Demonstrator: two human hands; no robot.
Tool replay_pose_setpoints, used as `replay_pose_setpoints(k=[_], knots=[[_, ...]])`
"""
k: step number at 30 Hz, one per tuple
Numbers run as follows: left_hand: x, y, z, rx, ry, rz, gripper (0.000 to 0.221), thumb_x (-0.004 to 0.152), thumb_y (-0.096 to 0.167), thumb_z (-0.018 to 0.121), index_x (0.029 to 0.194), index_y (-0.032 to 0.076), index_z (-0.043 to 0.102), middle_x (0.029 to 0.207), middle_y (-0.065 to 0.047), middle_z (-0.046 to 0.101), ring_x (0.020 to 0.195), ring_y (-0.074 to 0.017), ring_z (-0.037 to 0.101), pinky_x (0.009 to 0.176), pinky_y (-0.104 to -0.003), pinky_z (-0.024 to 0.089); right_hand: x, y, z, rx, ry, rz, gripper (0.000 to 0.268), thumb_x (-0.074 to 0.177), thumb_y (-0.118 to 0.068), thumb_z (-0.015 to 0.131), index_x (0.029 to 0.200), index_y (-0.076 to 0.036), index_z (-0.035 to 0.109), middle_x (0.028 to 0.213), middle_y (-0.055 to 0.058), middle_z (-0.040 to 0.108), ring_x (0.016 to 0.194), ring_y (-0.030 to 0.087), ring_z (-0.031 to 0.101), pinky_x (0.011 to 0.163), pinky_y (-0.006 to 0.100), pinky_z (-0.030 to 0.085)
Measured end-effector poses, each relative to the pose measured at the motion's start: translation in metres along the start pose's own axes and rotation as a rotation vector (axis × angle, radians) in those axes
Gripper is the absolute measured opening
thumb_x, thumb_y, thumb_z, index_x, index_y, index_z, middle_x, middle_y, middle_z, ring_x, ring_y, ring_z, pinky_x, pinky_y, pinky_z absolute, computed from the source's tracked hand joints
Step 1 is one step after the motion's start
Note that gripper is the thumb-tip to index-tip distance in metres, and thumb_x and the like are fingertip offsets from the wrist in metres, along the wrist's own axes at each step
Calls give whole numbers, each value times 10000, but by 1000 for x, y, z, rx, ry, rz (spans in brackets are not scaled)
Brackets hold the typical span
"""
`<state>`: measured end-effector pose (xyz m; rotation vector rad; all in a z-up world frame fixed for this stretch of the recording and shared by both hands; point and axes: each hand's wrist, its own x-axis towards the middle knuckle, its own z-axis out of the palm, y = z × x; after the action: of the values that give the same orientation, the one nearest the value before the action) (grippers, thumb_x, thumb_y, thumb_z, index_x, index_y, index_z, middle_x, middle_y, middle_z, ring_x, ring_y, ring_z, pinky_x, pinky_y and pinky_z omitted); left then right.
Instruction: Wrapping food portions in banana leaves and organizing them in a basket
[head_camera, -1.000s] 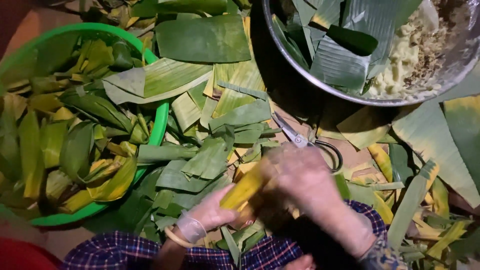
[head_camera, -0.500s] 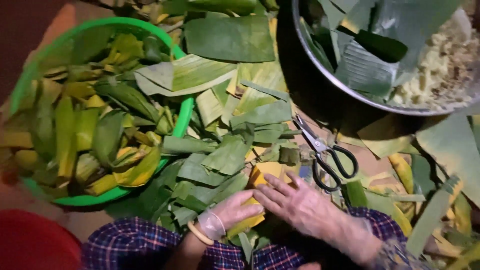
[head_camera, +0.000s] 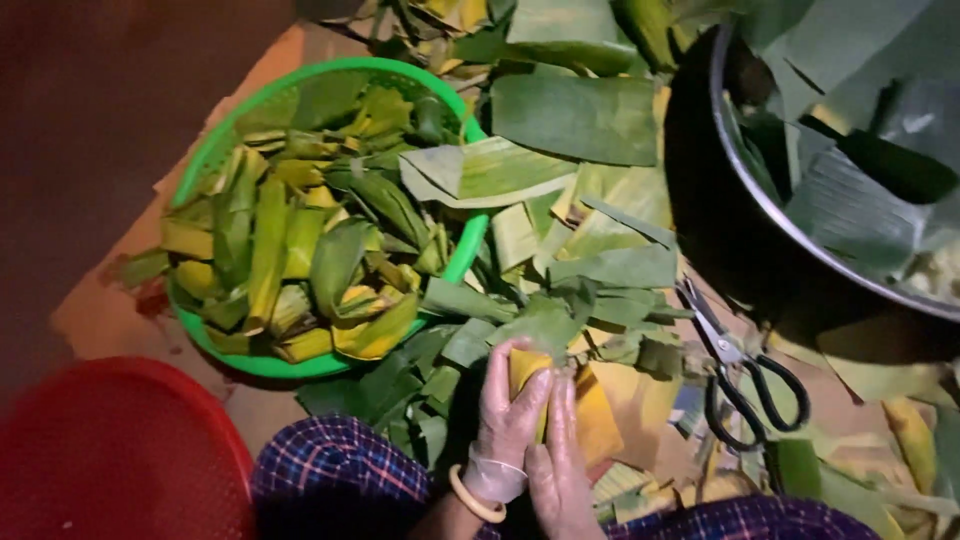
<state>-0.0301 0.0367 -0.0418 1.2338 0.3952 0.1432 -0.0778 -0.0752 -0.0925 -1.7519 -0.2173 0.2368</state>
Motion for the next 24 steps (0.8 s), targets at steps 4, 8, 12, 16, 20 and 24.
replay_pose_setpoints(k=[4, 8, 12, 16, 20, 24], knots=[[77, 82, -48, 364, 139, 567, 197, 902, 214, 544, 1047, 103, 473, 948, -26, 497, 699, -132, 441, 608, -270, 401, 8, 12, -12, -413, -90, -269, 724, 962, -459, 356, 1576, -86, 271, 1680, 173, 253, 1567, 471, 115, 1231, 618, 132], [195, 161, -125, 547, 598, 863, 245, 1044, 101, 426, 1283, 46, 419, 1205, -96, 488, 979, -182, 516, 880, -340, 503, 17, 29, -32, -390, 40, -202, 610, 1025, -369, 297, 1530, -33, 367, 1613, 182, 389, 1548, 404, 253, 1251, 546, 213], [283, 109, -207, 857, 726, 507, 399, 961, 177, 474, 1317, -2, 445, 1281, -220, 572, 1133, -333, 604, 984, -447, 494, 31, 7, -28, -424, 43, -244, 617, 1044, -416, 281, 1523, -37, 370, 1606, 172, 403, 1536, 379, 293, 1260, 531, 227], [286, 111, -202, 1663, 513, -159, 528, 1009, 405, 440, 1300, 9, 635, 1381, -300, 539, 1289, -504, 451, 1005, -744, 245, 46, 3, -38, -421, 45, -4, 605, 1007, -432, 335, 1496, -92, 443, 1555, 155, 478, 1490, 368, 335, 1202, 539, 288], [271, 130, -193, 1630, 333, -199, 613, 1050, 472, 306, 1408, 35, 546, 1417, -332, 493, 1306, -514, 444, 1022, -859, 163, 62, 20, -45, -450, 110, -66, 545, 1017, -421, 378, 1451, -116, 502, 1516, 185, 507, 1450, 448, 370, 1156, 618, 338], [259, 141, -191, 1692, 289, -238, 700, 1028, 559, 275, 1561, 116, 370, 1589, -278, 346, 1456, -500, 296, 1079, -846, 128, 74, 32, -55, -611, 139, -151, 540, 1007, -369, 446, 1479, -108, 483, 1537, 173, 483, 1438, 406, 389, 1188, 562, 330]])
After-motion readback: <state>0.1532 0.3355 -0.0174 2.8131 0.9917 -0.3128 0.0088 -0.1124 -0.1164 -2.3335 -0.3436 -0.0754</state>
